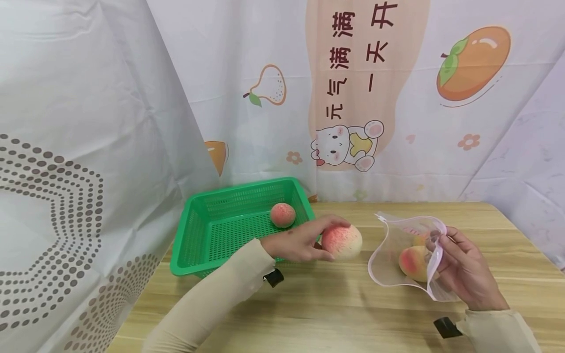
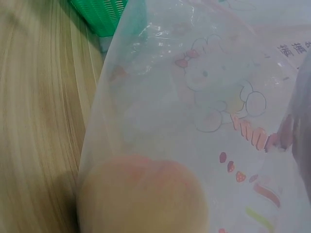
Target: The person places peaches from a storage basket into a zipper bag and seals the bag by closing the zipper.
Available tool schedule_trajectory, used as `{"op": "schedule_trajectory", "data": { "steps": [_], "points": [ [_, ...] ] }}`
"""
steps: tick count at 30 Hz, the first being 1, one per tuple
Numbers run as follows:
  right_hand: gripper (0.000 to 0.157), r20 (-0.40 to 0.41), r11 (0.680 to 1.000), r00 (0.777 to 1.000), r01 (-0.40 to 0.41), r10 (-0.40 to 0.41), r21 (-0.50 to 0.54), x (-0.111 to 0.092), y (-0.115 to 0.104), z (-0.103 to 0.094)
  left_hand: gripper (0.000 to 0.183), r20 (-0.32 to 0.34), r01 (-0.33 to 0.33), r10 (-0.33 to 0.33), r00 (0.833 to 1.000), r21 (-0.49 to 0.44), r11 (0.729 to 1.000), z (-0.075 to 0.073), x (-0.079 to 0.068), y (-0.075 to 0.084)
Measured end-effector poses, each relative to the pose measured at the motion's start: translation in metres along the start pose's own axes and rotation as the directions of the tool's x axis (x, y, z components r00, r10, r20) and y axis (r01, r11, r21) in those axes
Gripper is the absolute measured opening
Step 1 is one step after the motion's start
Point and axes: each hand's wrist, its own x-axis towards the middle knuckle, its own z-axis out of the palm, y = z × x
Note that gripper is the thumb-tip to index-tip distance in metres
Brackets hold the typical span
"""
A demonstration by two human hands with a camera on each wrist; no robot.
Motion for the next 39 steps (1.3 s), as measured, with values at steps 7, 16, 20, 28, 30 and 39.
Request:
{"op": "schedule_trajectory", "data": {
  "steps": [7,16,20,28,30,39],
  "points": [
    [0.043,-0.016,1.0,1.0,0.005,-0.005,-0.001,0.0,0.001,0.001,0.069,0.014,-0.004,0.005,1.0,-0.045,0.999,0.008,0.006,0.0],
    [0.043,-0.016,1.0,1.0,0.006,-0.006,-0.001,0.002,0.001,0.001,0.069,0.042,-0.032,0.034,0.999,-0.055,0.998,0.015,0.016,0.003],
    [0.043,-0.013,1.0,1.0,0.003,-0.003,0.004,0.003,0.001,0.002,0.068,0.051,-0.012,0.015,0.999,-0.069,0.998,0.018,0.019,0.004],
    [0.043,-0.013,1.0,1.0,-0.001,0.001,0.017,0.003,0.0,0.003,0.069,0.063,0.003,0.002,0.998,-0.082,0.997,0.022,0.024,0.007],
    [0.043,-0.01,1.0,1.0,-0.001,0.001,0.016,0.003,0.0,0.004,0.069,0.067,0.004,0.002,0.998,-0.086,0.996,0.022,0.024,0.008],
    [0.043,-0.011,1.0,1.0,0.005,-0.005,-0.004,0.003,0.0,0.004,0.068,0.089,-0.013,0.021,0.996,-0.088,0.996,0.028,0.031,0.012]
  ]
}}
